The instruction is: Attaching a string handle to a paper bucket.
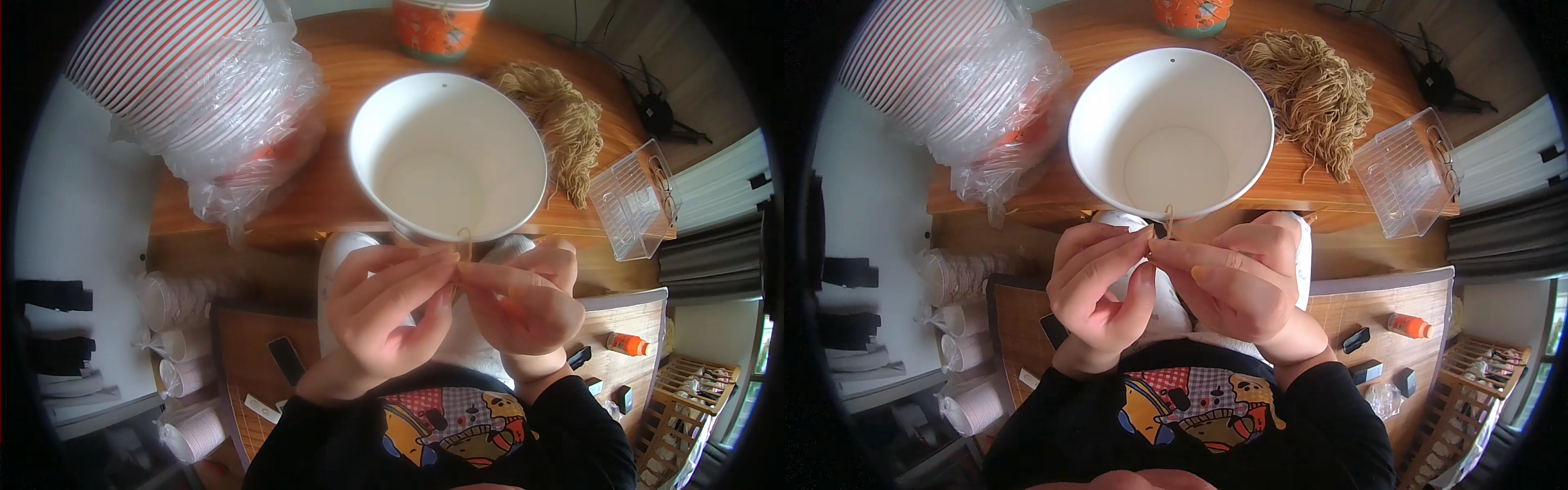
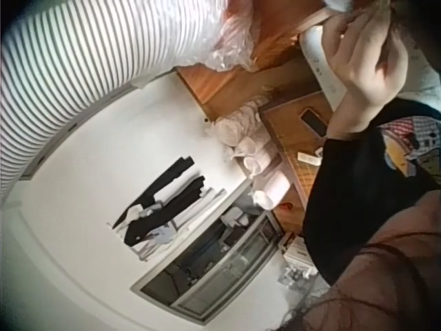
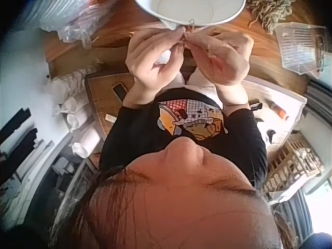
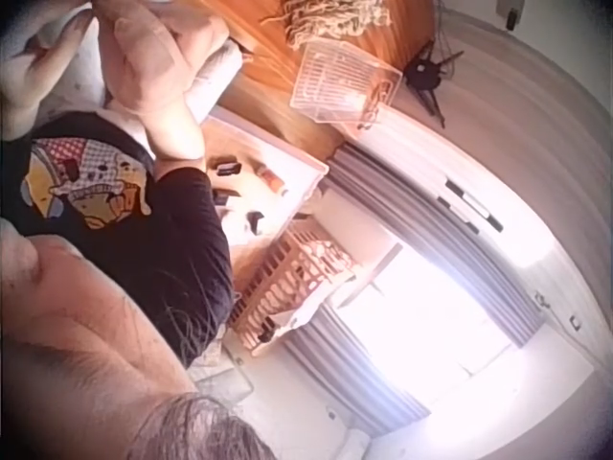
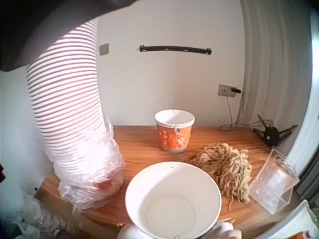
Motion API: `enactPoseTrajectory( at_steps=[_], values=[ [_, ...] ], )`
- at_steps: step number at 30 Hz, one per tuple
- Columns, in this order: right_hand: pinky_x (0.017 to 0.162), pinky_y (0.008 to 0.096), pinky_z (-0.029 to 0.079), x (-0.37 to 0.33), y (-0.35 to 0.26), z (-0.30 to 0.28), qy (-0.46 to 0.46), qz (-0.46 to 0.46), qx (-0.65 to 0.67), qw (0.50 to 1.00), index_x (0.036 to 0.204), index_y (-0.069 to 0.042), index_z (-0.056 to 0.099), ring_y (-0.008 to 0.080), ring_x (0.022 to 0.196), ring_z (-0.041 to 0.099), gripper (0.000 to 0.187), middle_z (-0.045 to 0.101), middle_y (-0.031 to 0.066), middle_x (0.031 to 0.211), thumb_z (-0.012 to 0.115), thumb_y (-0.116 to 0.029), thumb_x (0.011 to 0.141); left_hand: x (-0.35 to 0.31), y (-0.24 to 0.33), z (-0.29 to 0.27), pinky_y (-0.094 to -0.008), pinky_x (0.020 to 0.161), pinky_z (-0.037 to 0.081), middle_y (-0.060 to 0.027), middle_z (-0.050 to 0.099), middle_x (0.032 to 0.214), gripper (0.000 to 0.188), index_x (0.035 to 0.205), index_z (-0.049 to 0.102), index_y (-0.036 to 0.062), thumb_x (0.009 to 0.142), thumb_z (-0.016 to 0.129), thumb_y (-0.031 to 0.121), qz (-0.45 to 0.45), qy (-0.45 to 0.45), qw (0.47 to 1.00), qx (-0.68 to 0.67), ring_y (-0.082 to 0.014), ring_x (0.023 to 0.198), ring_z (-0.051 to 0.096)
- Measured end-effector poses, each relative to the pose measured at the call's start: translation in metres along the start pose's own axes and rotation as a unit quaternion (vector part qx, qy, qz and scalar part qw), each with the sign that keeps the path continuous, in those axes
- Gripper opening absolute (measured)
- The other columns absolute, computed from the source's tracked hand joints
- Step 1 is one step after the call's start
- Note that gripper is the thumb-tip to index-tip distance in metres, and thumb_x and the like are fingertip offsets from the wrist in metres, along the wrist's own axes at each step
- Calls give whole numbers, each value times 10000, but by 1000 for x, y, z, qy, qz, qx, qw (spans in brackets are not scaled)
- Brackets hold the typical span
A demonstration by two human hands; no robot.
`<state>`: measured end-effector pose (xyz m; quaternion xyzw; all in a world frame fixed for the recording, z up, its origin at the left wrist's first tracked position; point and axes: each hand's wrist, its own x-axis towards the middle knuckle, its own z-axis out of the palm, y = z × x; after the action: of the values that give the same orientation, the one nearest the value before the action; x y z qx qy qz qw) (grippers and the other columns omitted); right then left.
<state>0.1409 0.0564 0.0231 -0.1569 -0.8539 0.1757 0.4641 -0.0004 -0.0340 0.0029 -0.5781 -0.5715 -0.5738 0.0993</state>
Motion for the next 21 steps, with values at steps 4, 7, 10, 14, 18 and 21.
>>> enactPoseTrajectory(
  at_steps=[4, 7, 10, 14, 18, 21],
  values=[
    [639, 273, 375, 0, 0, -1, -6, 16, -12, 1000, 959, -118, 757, 128, 760, 497, 377, 613, -68, 837, 840, -66, 595, -2, -1, 2, -279, 751, 497, -55, 735, 915, 265, 951, 721, 46, 691, 727, -6, -9, 0, 1000, -8, -196, 801, 650],
    [655, 273, 406, 1, 3, 4, 14, 31, 23, 999, 922, -110, 748, 142, 787, 536, 342, 648, -53, 866, 846, -69, 596, -2, 0, 3, -277, 747, 499, -48, 735, 901, 246, 943, 723, 50, 702, 729, 5, -21, 1, 1000, -20, -197, 802, 648],
    [665, 273, 427, 1, 6, 4, 33, 3, 26, 999, 886, -105, 730, 152, 814, 565, 313, 682, -31, 896, 850, -72, 598, -2, 0, 2, -279, 741, 501, -46, 733, 887, 237, 936, 722, 52, 704, 726, 4, -26, -1, 999, -33, -201, 797, 649],
    [680, 288, 423, 0, 3, 1, 18, -3, 21, 1000, 879, -97, 717, 151, 836, 569, 303, 703, -39, 934, 850, -77, 607, -1, 0, 2, -286, 717, 498, -48, 729, 864, 217, 914, 717, 46, 703, 719, -4, -46, -8, 996, -72, -216, 775, 649],
    [720, 305, 419, -1, 4, 2, 7, -6, 9, 1000, 887, -97, 725, 147, 863, 570, 306, 702, -56, 973, 844, -72, 607, -3, -1, 4, -296, 683, 491, -54, 722, 827, 188, 880, 714, 37, 698, 721, -9, -55, 3, 996, -67, -229, 749, 648],
    [749, 307, 414, -2, 2, 1, -11, -1, -21, 1000, 914, -95, 733, 141, 876, 569, 320, 697, -62, 995, 833, -78, 611, -3, -1, 5, -301, 663, 492, -63, 717, 809, 176, 867, 710, 27, 696, 719, -14, -65, 7, 996, -69, -234, 725, 646]
  ],
)
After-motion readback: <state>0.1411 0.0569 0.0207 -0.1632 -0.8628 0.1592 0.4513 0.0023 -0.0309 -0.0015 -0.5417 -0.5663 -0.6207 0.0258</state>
